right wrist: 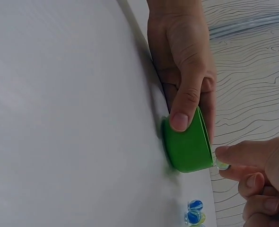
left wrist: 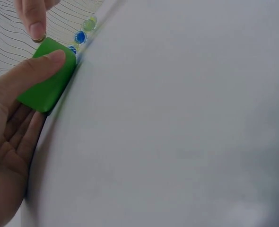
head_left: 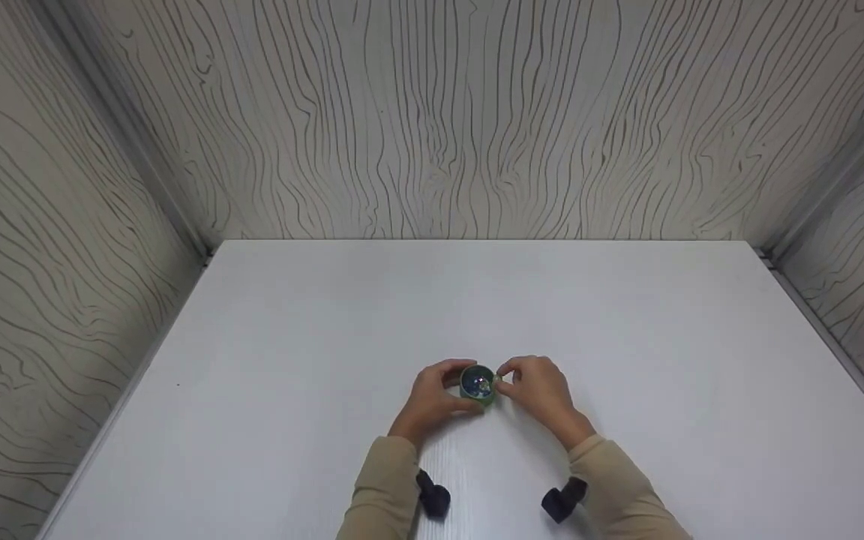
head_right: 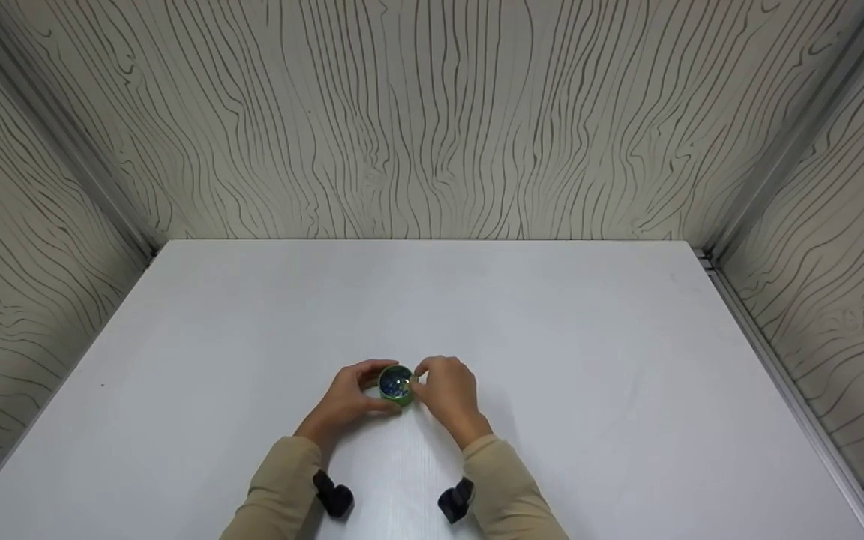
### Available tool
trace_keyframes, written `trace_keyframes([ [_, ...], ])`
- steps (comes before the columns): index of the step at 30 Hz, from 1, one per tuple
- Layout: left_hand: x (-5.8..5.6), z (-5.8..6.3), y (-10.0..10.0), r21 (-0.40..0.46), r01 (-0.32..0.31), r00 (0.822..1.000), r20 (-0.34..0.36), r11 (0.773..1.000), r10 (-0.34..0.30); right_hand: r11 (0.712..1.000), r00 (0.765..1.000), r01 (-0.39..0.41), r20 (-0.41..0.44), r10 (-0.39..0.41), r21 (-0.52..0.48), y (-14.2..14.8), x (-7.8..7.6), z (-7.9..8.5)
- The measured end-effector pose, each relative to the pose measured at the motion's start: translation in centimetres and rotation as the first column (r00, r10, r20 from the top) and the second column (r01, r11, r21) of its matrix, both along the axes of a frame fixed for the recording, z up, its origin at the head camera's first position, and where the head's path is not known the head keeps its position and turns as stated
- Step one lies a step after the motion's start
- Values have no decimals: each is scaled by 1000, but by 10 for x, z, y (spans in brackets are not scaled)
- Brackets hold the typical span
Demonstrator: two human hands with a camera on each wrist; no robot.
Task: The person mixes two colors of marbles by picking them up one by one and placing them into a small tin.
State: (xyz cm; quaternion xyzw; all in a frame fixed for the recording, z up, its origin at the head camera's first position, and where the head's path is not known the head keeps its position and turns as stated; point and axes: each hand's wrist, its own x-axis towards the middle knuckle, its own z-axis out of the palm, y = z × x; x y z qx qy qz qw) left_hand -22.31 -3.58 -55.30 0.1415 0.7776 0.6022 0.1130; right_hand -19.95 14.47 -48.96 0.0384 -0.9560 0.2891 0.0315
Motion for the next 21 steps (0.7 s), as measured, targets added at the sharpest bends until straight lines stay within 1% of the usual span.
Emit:
trace_keyframes([
  [8, 0, 1, 1, -29, -5, 1000, -3, 1000, 5, 1000, 1000, -20, -10, 20, 9, -3, 0, -1],
  [21, 3, 4, 1, -40, -16, 1000, -22, 999, 16, 1000, 999, -28, -17, 28, 6, -9, 1, -2],
])
